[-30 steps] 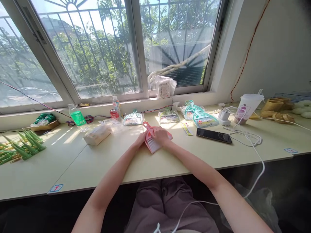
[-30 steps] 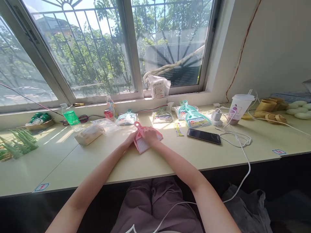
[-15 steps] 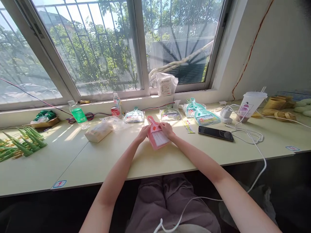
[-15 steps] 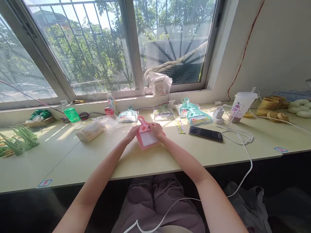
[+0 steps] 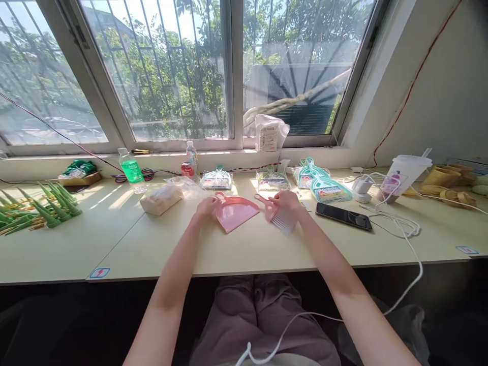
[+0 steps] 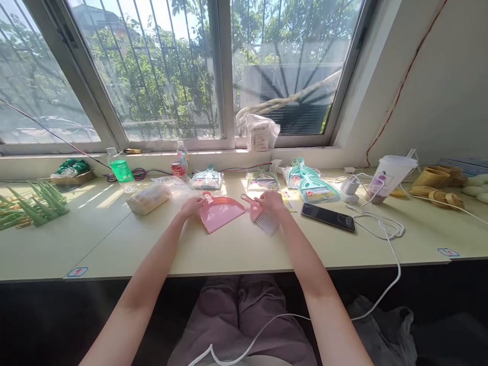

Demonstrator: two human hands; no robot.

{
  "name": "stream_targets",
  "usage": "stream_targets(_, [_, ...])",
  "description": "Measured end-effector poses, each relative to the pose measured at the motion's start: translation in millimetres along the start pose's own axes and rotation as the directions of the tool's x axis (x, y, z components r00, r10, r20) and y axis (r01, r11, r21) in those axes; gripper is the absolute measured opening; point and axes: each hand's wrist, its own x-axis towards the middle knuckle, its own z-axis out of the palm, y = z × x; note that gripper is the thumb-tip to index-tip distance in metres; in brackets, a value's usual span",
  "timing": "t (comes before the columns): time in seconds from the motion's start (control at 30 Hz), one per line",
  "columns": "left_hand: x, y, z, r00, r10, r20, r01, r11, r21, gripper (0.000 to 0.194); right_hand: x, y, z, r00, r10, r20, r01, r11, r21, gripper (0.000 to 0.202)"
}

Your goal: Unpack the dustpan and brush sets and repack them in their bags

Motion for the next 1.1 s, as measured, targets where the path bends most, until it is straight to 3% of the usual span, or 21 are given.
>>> stream_targets(0.07, [-3, 3, 0.9, 0.999, -0.033, -0.01, 0.033, 0.996, 0.081, 0.041, -2, -9, 8, 0.997, -0.04, 0.071, 0.046, 0.996, -0.083, 0.039])
stream_targets(0.17, [-5, 5, -0.6, 0.999, -0.048, -0.023, 0.051, 0.986, 0.158, 0.038, -4, -15, 12, 0.997, -0.034, 0.074, 0.042, 0.994, -0.101, 0.04])
stream_targets(0.3, [-5, 7, -2.6, 0.999, -0.03, -0.042, 0.035, 0.992, 0.125, 0.041, -3, -12, 12, 0.997, -0.013, 0.08, 0.021, 0.994, -0.107, 0.042])
stream_targets(0.47, [-7, 13, 1.5, 0.994, 0.088, 0.059, -0.093, 0.992, 0.085, 0.035, 2, -3, 5, 0.997, 0.034, 0.07, -0.027, 0.995, -0.097, 0.027])
stream_targets(0.63, [-16, 41, 19.5, 0.963, 0.259, 0.069, -0.268, 0.941, 0.207, 0.03, 0, 0, -12, 0.998, 0.028, -0.053, -0.023, 0.996, 0.089, 0.027])
stream_targets(0.77, [-30, 70, 40.6, 0.903, 0.41, 0.132, -0.43, 0.87, 0.239, 0.032, -9, -23, -14, 0.989, -0.138, 0.044, 0.131, 0.981, 0.14, 0.026])
stream_targets(0.87, [-39, 82, 48.7, 0.806, 0.567, 0.168, -0.592, 0.772, 0.231, 0.034, -15, -48, -6, 0.96, -0.259, 0.104, 0.248, 0.963, 0.104, 0.025])
stream_targets(0.97, [-40, 79, 44.9, 0.688, 0.704, 0.177, -0.723, 0.642, 0.254, 0.034, -18, -62, 0, 0.943, -0.325, 0.077, 0.314, 0.941, 0.124, 0.024])
stream_targets(1.03, [-37, 71, 37.5, 0.643, 0.752, 0.144, -0.753, 0.587, 0.296, 0.034, -19, -62, 0, 0.939, -0.329, 0.095, 0.313, 0.937, 0.152, 0.025])
stream_targets(1.1, [-32, 63, 29.6, 0.604, 0.788, 0.117, -0.77, 0.539, 0.342, 0.046, -19, -57, -2, 0.932, -0.331, 0.148, 0.301, 0.934, 0.194, 0.025])
